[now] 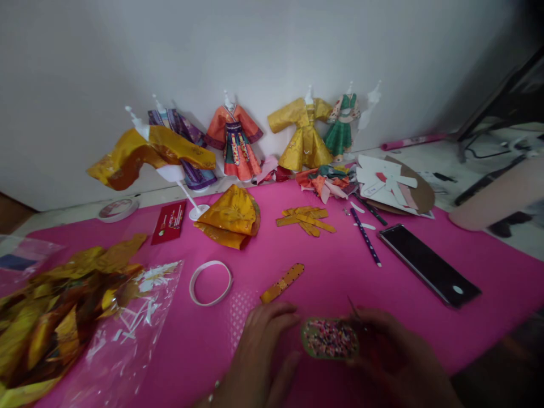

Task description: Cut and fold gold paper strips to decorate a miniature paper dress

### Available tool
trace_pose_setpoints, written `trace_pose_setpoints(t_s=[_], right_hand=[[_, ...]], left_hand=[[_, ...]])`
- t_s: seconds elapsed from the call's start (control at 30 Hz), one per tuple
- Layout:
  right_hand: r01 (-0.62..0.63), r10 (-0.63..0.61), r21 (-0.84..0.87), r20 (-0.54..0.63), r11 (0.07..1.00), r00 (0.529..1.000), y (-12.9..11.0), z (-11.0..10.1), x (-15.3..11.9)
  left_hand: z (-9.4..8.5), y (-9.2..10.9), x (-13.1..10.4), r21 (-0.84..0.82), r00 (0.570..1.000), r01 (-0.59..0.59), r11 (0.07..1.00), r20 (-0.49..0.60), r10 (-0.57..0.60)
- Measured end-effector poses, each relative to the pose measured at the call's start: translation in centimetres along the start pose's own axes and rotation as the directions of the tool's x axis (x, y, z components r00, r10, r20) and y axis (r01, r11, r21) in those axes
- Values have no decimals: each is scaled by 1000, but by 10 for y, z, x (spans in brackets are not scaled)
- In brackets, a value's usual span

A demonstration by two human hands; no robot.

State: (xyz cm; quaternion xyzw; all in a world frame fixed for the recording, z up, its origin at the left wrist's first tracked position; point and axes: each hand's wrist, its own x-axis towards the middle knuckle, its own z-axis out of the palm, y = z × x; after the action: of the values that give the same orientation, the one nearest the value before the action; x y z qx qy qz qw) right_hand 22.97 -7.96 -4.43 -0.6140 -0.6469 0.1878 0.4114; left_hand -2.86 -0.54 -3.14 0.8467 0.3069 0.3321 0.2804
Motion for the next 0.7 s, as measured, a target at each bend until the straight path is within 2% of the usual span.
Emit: trace_pose_setpoints(t_s=[0.27,0.37,0.47,0.57,0.7], right_hand=[[3,-4,34,21,999,1000,-6,-3,2],[-14,14,23,-28,1000,1000,-8,-2,2],[29,-28,40,-39,999,999,-12,-2,4],[80,-81,56,17,995,997,-17,-2,7],[72,-74,72,18,995,997,-23,-2,7]], left_hand=[[-2,-2,-1,0,999,-14,1000,33,14],[-4,0,0,-8,999,-11,1000,37,11],[-5,-1,-1,-8,998,-4,1000,57,5],[-5,-3,-2,-10,996,-55,998,66,55],[-5,-4,-2,19,984,-136,991,120,133]])
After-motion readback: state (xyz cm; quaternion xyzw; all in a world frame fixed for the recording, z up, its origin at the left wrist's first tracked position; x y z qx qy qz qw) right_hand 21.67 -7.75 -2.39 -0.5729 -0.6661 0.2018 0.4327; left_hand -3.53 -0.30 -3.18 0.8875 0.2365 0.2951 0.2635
